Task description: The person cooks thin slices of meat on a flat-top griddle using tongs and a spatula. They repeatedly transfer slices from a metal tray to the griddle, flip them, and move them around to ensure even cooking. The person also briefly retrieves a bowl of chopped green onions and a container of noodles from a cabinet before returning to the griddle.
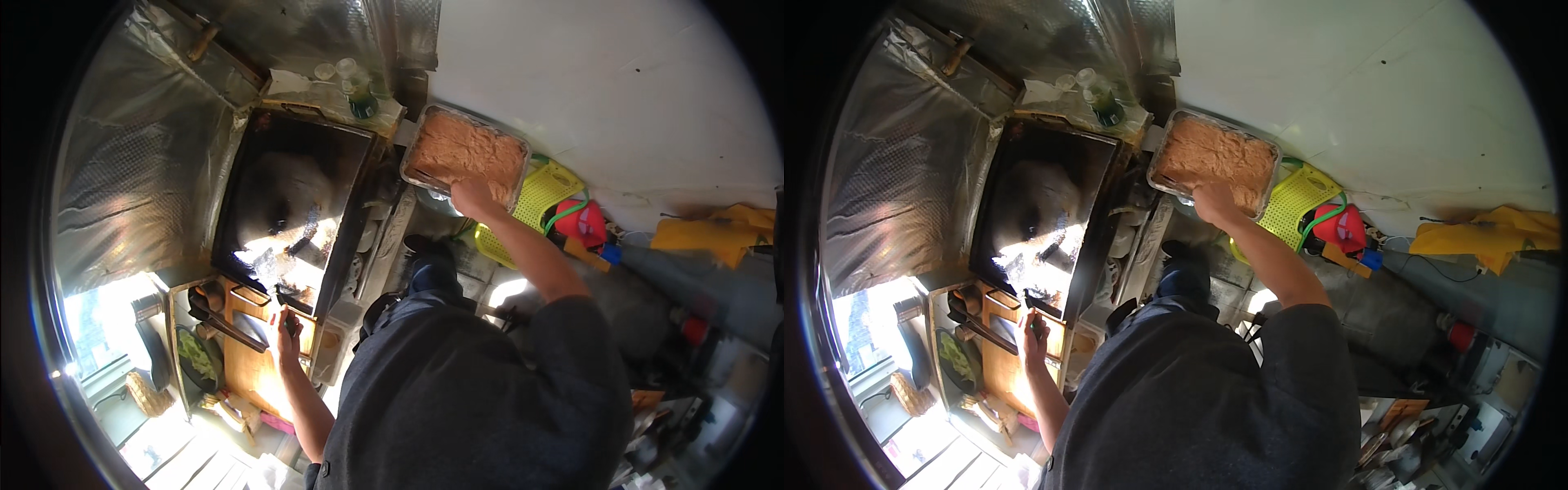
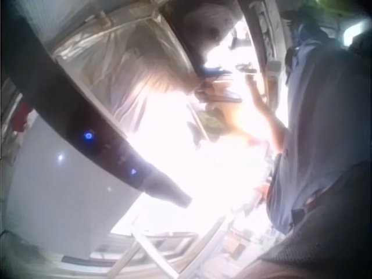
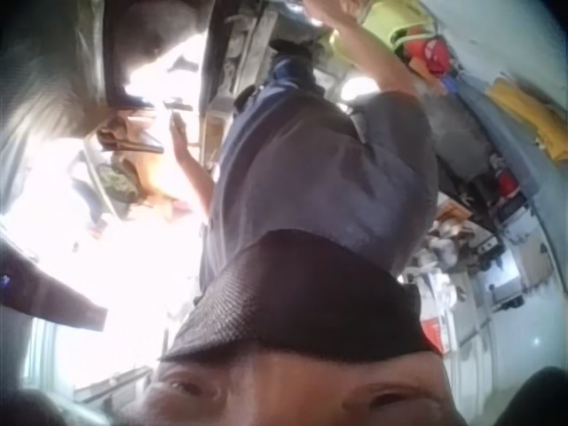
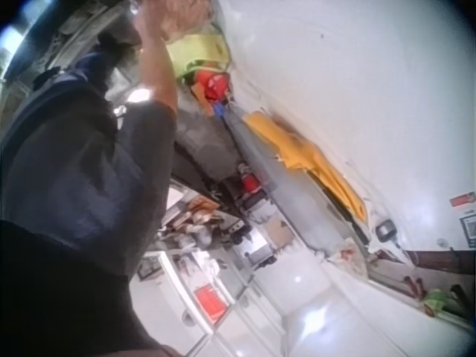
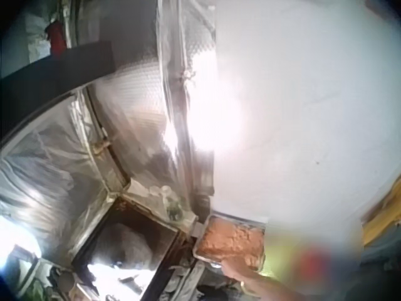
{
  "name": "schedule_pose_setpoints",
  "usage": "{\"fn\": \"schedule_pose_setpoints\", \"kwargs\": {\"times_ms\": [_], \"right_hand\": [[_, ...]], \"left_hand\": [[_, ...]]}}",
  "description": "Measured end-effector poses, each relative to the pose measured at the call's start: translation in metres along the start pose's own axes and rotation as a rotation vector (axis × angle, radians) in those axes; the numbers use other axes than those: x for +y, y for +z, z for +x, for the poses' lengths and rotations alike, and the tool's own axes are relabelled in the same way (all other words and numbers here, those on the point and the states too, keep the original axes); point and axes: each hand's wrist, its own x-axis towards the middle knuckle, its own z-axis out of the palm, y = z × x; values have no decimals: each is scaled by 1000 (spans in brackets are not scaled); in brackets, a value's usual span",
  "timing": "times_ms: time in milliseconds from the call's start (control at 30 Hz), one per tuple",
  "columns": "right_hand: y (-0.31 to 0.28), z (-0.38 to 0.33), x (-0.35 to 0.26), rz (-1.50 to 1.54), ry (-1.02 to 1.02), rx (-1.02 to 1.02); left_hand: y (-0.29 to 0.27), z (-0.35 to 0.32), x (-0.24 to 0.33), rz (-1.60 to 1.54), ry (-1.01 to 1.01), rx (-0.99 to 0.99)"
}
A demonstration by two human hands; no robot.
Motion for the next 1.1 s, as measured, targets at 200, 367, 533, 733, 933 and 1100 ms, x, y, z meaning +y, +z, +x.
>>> {"fn": "schedule_pose_setpoints", "kwargs": {"times_ms": [200,367,533,733,933,1100], "right_hand": [[-2,-8,15,383,248,75],[-9,-24,28,409,462,91],[-2,-26,-2,85,119,88],[17,-12,17,280,325,94],[10,-68,64,610,572,226],[-18,-108,70,631,384,356]], "left_hand": [[7,-7,2,11,42,-5],[-10,-3,-8,15,59,2],[-5,6,-12,3,34,22],[8,12,-10,-22,39,12],[11,9,-11,2,13,54],[17,13,-17,-47,-9,11]]}}
